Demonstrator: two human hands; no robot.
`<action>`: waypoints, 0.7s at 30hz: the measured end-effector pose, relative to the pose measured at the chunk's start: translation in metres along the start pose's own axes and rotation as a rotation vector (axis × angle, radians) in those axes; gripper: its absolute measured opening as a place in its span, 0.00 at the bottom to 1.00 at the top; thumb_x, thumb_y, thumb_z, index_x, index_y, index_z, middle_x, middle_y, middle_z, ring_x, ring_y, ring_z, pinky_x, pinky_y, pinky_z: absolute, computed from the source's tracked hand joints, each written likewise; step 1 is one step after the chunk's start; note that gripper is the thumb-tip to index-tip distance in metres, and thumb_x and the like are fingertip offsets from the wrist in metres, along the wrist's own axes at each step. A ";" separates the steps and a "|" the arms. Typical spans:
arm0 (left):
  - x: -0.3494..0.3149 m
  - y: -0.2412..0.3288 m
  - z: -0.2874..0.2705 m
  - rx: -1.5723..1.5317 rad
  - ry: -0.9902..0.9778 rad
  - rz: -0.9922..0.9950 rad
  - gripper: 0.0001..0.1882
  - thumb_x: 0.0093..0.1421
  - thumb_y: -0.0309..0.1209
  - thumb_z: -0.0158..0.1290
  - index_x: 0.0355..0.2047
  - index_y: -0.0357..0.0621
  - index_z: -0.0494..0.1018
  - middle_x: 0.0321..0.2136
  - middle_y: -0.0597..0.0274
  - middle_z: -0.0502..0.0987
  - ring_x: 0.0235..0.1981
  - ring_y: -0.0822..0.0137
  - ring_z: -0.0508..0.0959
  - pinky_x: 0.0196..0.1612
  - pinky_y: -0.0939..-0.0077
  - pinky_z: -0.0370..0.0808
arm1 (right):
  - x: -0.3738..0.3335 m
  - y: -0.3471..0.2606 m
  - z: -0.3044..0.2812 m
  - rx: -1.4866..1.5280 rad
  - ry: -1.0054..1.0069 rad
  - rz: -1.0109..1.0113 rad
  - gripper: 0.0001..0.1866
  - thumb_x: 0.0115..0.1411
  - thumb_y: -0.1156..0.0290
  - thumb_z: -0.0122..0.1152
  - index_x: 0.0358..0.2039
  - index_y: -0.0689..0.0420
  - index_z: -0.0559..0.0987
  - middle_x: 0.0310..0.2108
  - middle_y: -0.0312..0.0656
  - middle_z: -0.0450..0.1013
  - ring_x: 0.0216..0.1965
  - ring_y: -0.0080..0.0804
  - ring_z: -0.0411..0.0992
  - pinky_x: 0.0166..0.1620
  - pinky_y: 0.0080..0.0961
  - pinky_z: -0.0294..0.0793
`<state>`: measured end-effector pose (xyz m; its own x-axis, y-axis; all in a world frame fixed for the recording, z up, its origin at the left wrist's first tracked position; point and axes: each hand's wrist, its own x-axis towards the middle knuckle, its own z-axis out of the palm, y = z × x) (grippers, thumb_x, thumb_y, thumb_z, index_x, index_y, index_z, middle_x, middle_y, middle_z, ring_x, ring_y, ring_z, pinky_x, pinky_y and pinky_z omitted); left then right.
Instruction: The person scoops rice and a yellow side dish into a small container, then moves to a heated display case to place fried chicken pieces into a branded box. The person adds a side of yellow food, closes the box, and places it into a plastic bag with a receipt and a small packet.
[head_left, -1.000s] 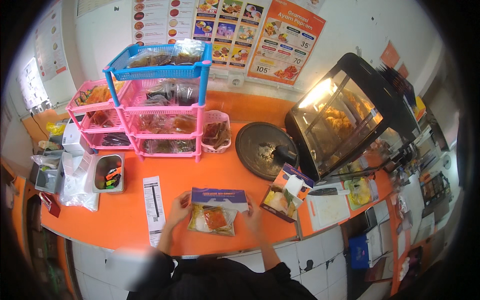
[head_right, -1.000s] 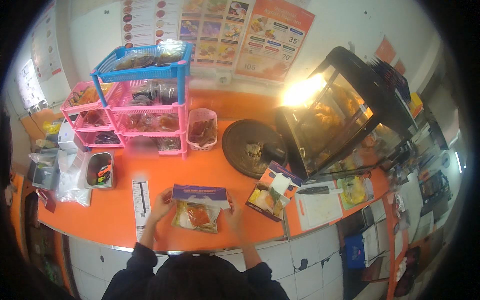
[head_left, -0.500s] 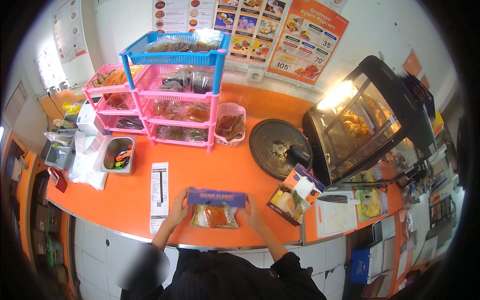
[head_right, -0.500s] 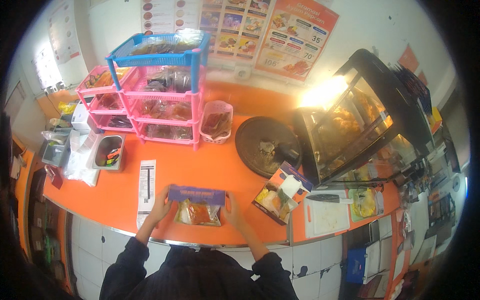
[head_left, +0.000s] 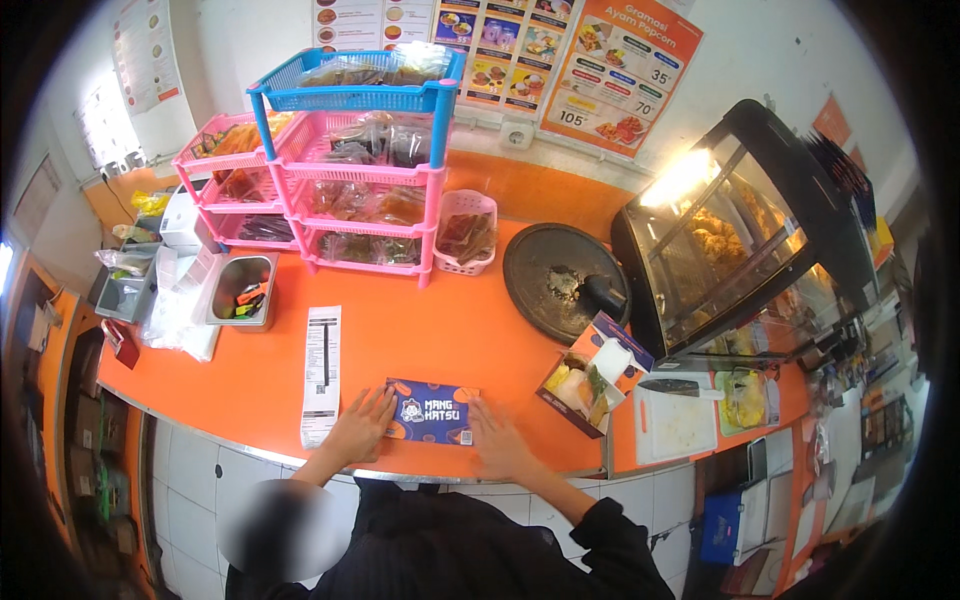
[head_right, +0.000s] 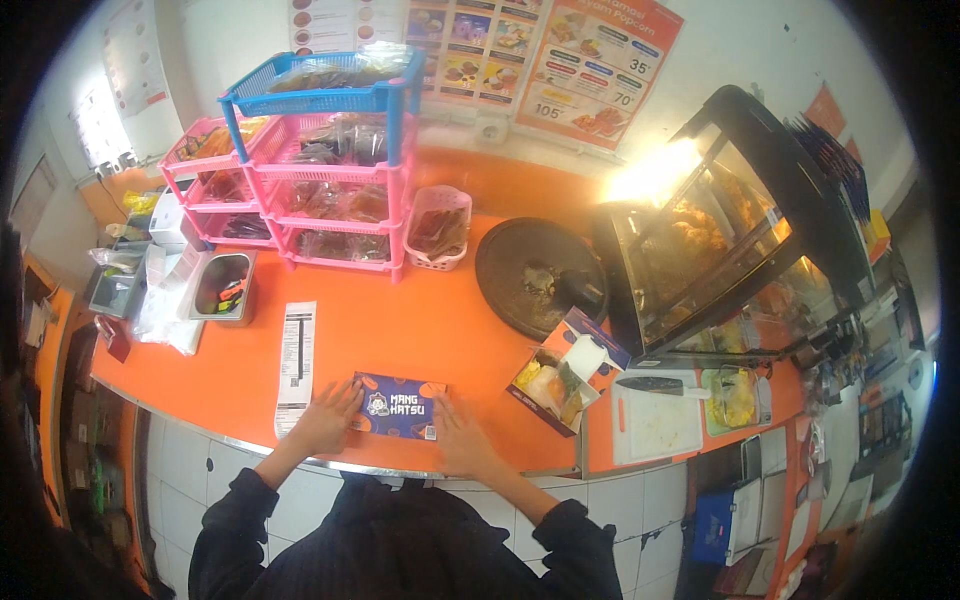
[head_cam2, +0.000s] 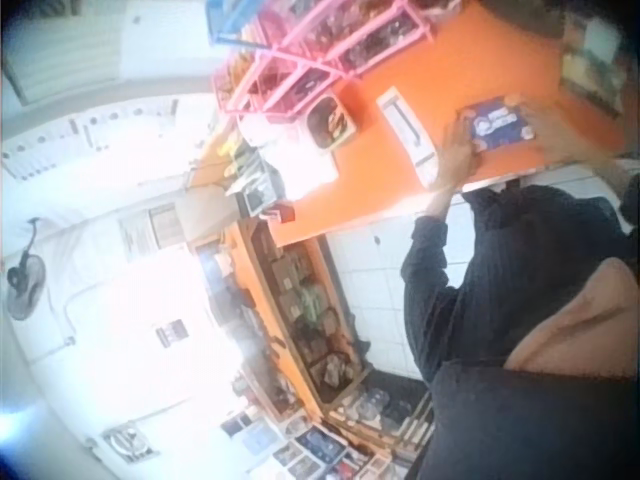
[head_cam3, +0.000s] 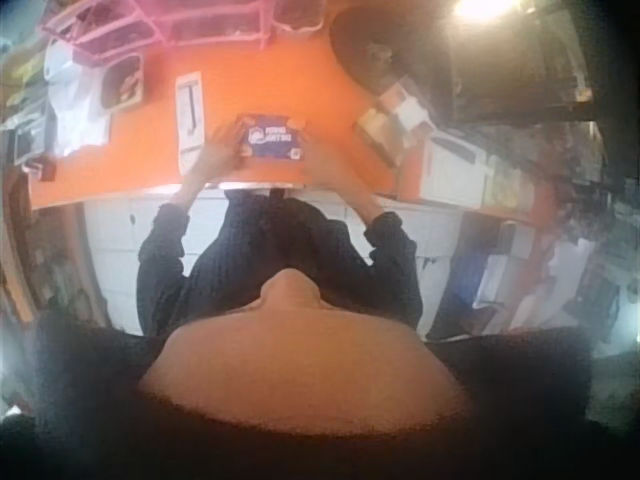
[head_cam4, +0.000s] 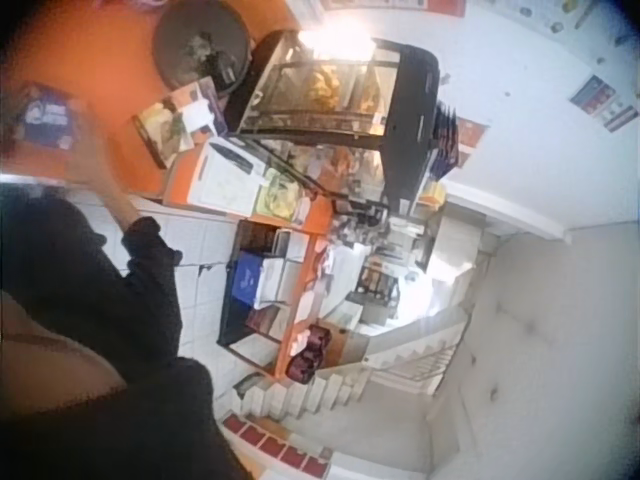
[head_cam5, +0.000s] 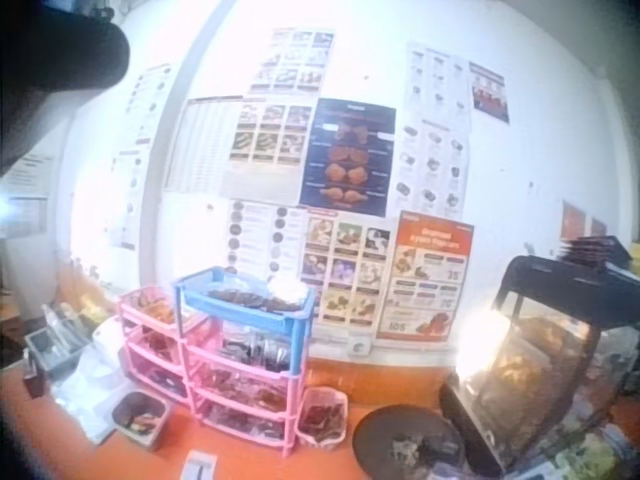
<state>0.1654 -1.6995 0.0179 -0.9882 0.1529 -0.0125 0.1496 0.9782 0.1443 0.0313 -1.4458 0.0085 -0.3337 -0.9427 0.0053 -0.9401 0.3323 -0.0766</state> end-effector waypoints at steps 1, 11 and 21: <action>0.005 0.007 0.001 0.046 -0.007 -0.022 0.39 0.49 0.41 0.54 0.55 0.26 0.58 0.59 0.39 0.57 0.62 0.50 0.57 0.62 0.57 0.54 | 0.008 -0.011 0.005 0.086 0.070 0.013 0.40 0.45 0.61 0.62 0.58 0.63 0.61 0.61 0.55 0.54 0.63 0.50 0.51 0.61 0.42 0.55; 0.013 0.024 0.045 0.267 0.126 -0.207 0.25 0.60 0.33 0.43 0.53 0.24 0.61 0.56 0.39 0.62 0.58 0.52 0.65 0.60 0.62 0.61 | 0.043 -0.032 0.054 -0.015 0.329 -0.012 0.27 0.55 0.69 0.52 0.57 0.56 0.66 0.56 0.52 0.63 0.56 0.50 0.64 0.57 0.38 0.64; 0.011 0.049 0.073 0.301 0.176 -0.396 0.34 0.55 0.34 0.46 0.57 0.22 0.53 0.61 0.36 0.52 0.64 0.49 0.53 0.62 0.55 0.54 | 0.037 -0.041 0.063 0.013 0.330 0.007 0.36 0.53 0.57 0.57 0.61 0.55 0.60 0.62 0.55 0.53 0.62 0.56 0.53 0.60 0.48 0.55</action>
<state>0.1644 -1.6395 -0.0476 -0.9578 -0.2374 0.1618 -0.2590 0.9572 -0.1288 0.0621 -1.4963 -0.0512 -0.3467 -0.8791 0.3270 -0.9375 0.3361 -0.0906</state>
